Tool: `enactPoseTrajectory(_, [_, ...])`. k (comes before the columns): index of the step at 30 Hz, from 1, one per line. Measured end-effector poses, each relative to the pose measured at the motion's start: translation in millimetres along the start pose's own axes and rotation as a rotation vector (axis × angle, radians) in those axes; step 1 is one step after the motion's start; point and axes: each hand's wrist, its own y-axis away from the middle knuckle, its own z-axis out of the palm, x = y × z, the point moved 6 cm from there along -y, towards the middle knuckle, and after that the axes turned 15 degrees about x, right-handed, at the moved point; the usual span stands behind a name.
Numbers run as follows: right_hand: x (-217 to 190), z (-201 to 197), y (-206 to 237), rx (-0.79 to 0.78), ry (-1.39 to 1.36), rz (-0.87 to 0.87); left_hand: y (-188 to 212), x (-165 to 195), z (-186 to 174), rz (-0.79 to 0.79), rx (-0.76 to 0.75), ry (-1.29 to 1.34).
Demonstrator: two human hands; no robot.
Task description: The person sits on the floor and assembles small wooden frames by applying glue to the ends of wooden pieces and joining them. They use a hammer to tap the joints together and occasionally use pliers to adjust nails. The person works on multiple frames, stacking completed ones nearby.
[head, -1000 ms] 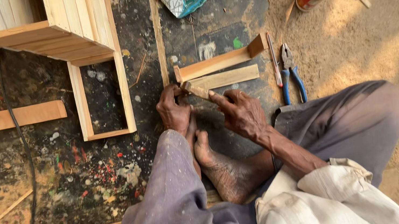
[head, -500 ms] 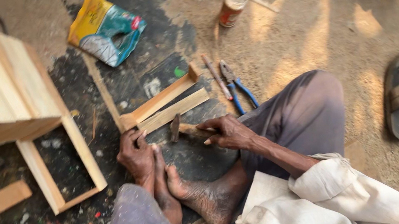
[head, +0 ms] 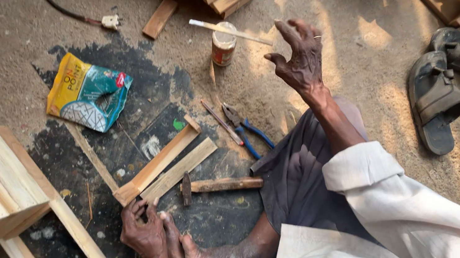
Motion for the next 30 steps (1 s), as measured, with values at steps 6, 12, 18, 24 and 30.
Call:
enactPoseTrajectory(6, [9,40,-9,-0.273,-0.612,0.305,3,-10,2,-0.083,-0.036,0.014])
enactPoseTrajectory(12, [19,54,2,-0.123,-1.161,0.796,5,-18,4,-0.159,-0.047,0.021])
enactPoseTrajectory(18, [36,52,-4,0.016,-1.328,0.788,6,-22,3,-0.175,-0.060,-0.035])
enactPoseTrajectory(24, [62,25,-2,0.200,-1.111,0.611,7,-23,3,-0.191,-0.039,0.013])
enactPoseTrajectory(30, [59,11,-1,0.205,-0.789,0.386,7,-23,3,-0.186,-0.034,-0.003])
